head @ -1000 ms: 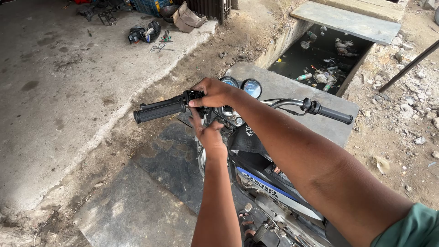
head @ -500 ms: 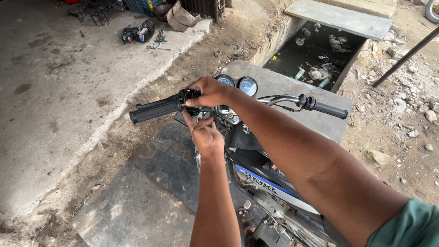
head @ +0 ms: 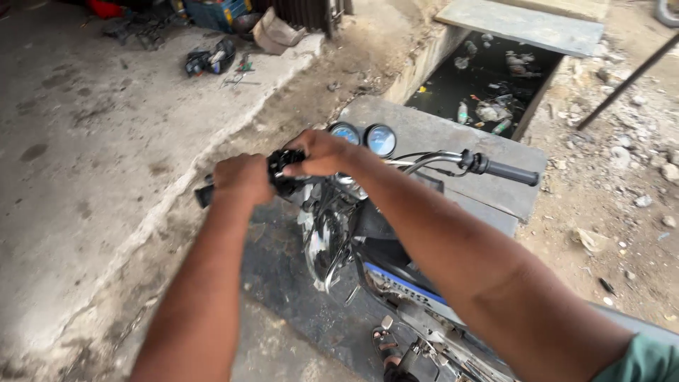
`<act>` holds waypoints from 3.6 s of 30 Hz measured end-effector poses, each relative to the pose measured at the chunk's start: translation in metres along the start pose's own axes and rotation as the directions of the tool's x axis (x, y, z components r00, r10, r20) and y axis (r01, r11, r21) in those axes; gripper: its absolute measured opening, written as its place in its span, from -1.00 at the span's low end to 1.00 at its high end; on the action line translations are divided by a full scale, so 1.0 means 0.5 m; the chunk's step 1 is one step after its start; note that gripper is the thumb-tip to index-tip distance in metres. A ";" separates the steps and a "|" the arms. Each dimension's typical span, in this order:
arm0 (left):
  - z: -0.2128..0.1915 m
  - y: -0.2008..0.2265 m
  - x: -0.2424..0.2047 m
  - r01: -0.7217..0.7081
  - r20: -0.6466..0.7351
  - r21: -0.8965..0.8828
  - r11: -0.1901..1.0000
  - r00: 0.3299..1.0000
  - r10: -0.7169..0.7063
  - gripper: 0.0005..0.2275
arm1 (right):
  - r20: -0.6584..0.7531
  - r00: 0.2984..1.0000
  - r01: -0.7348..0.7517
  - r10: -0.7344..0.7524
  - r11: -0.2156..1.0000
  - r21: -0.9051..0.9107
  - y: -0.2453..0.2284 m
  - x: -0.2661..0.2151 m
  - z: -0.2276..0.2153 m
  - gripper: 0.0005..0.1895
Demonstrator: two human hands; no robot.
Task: Repairing or adjusting the left handlebar and control switches of a motorcycle.
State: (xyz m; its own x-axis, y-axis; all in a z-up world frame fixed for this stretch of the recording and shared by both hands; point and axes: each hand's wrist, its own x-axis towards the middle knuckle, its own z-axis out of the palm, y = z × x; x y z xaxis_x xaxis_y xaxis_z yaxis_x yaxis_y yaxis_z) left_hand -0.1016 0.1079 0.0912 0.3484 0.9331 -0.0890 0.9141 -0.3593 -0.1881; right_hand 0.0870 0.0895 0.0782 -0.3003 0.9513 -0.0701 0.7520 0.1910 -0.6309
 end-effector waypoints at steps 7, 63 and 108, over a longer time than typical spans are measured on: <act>-0.029 -0.037 0.031 0.114 0.537 -0.432 0.895 0.829 0.154 -0.64 | -0.079 0.992 0.088 -0.094 0.994 -0.068 -0.003 0.002 -0.004 -0.49; 0.145 0.312 -0.103 -0.428 0.100 -0.233 -0.873 0.883 -0.459 -0.13 | 0.062 0.997 0.042 -0.038 0.996 -0.076 -0.009 0.010 -0.017 -0.47; 0.131 0.312 -0.094 -0.397 0.100 -0.275 -0.876 0.894 -0.436 -0.19 | -0.033 0.997 -0.075 0.074 0.997 -0.020 0.026 0.040 -0.006 -0.35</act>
State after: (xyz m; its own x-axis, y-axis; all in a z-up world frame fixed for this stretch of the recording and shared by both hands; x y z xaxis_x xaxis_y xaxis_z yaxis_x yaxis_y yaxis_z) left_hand 0.0109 0.0069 0.0020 -0.1080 0.9896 -0.0949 -0.8815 -0.0512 0.4694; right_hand 0.0926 0.1118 0.0709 -0.2239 0.9703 -0.0911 0.7841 0.1238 -0.6082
